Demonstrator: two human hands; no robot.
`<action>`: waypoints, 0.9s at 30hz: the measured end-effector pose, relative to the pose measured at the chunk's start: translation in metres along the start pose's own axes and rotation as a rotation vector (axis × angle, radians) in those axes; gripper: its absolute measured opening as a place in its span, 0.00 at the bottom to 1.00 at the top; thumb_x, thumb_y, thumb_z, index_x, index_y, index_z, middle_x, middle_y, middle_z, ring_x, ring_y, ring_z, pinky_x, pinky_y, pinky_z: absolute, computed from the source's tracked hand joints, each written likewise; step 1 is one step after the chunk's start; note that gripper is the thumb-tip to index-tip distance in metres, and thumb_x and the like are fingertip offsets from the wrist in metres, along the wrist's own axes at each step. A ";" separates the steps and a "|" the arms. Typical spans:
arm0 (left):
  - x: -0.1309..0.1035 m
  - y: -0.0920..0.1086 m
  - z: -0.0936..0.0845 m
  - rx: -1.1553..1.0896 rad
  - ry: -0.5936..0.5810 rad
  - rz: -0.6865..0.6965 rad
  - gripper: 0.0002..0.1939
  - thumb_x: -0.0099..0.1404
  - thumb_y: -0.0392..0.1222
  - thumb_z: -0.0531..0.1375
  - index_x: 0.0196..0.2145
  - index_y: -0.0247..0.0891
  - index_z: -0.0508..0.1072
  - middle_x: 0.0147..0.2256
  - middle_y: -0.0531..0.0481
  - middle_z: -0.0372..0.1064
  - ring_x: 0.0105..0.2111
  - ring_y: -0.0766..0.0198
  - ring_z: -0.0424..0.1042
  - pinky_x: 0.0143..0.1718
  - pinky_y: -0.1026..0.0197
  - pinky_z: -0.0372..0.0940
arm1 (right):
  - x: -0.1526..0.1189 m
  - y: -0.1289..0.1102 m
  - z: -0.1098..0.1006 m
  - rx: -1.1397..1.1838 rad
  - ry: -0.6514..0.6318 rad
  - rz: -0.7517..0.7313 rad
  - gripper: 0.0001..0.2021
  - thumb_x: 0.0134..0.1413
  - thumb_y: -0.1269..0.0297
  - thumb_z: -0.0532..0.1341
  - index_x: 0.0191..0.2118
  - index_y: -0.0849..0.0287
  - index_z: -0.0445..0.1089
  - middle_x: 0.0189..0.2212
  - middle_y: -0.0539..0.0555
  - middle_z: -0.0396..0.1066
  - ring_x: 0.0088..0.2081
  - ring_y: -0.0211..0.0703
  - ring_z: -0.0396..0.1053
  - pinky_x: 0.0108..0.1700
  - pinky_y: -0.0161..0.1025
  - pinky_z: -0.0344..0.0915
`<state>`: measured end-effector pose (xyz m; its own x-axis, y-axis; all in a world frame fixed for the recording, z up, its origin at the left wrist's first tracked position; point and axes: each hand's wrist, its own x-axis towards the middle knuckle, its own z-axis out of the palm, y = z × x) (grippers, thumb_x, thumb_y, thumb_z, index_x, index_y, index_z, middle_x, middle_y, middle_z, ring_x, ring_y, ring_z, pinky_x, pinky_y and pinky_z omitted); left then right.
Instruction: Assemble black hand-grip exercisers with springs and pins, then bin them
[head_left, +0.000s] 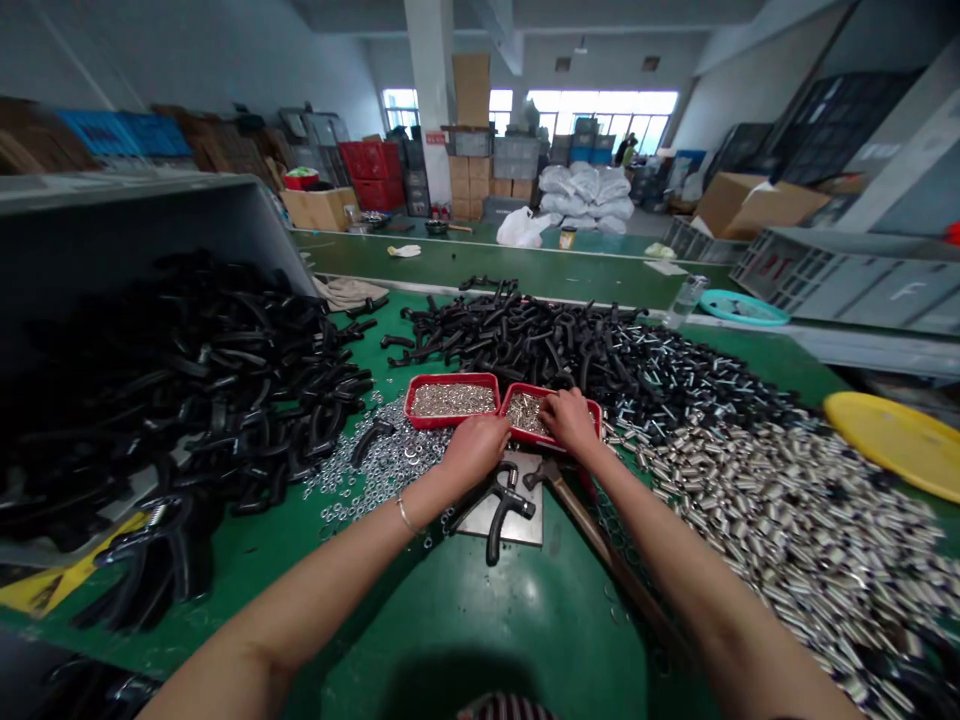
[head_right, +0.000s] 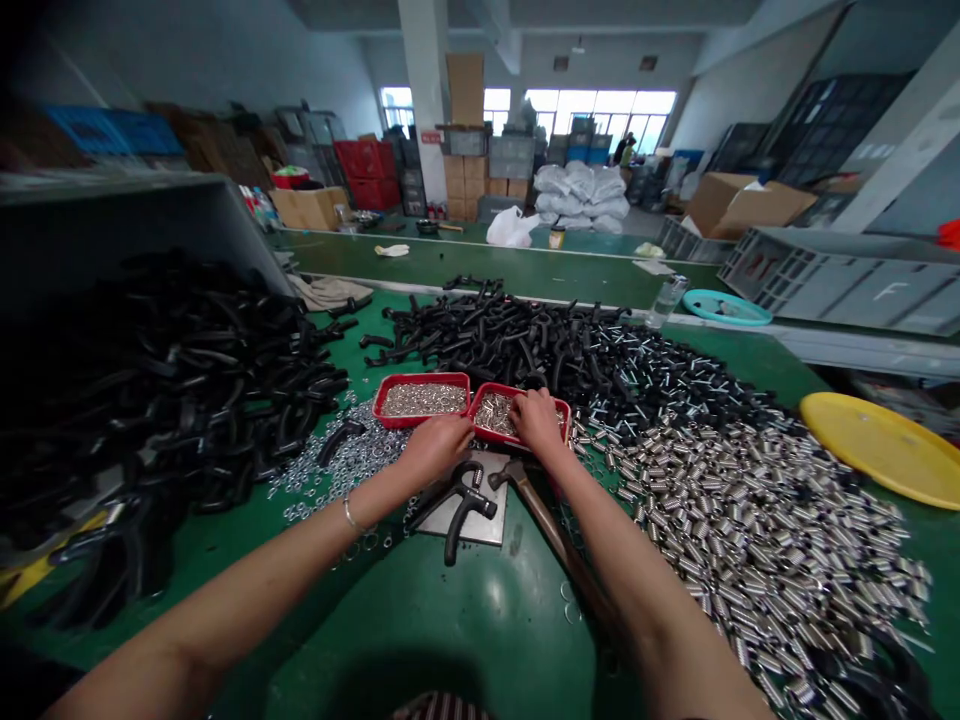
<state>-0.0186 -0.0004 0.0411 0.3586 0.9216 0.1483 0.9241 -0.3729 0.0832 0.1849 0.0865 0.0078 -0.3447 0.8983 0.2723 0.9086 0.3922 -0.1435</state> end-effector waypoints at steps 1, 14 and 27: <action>0.016 0.000 -0.001 0.027 0.040 0.038 0.13 0.73 0.38 0.51 0.43 0.36 0.76 0.41 0.41 0.76 0.43 0.54 0.74 0.45 0.57 0.65 | -0.001 0.000 0.001 0.001 0.012 -0.005 0.07 0.61 0.65 0.60 0.37 0.60 0.75 0.37 0.62 0.72 0.44 0.54 0.62 0.44 0.44 0.56; 0.095 0.008 0.041 0.107 0.021 0.037 0.14 0.72 0.32 0.49 0.44 0.29 0.75 0.42 0.35 0.75 0.46 0.50 0.72 0.54 0.44 0.56 | -0.005 0.004 0.012 0.140 0.117 0.089 0.07 0.65 0.67 0.53 0.40 0.60 0.67 0.37 0.62 0.72 0.41 0.55 0.63 0.41 0.44 0.58; 0.093 0.006 0.047 0.046 0.083 -0.004 0.13 0.72 0.32 0.49 0.42 0.28 0.73 0.41 0.37 0.75 0.44 0.52 0.72 0.56 0.44 0.55 | -0.038 -0.003 -0.012 0.596 0.112 0.041 0.08 0.64 0.63 0.55 0.42 0.57 0.68 0.38 0.55 0.76 0.39 0.45 0.72 0.43 0.41 0.67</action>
<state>0.0263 0.0880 0.0094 0.3445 0.9104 0.2292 0.9313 -0.3623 0.0390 0.1975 0.0490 0.0090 -0.2563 0.9015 0.3488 0.6209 0.4301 -0.6554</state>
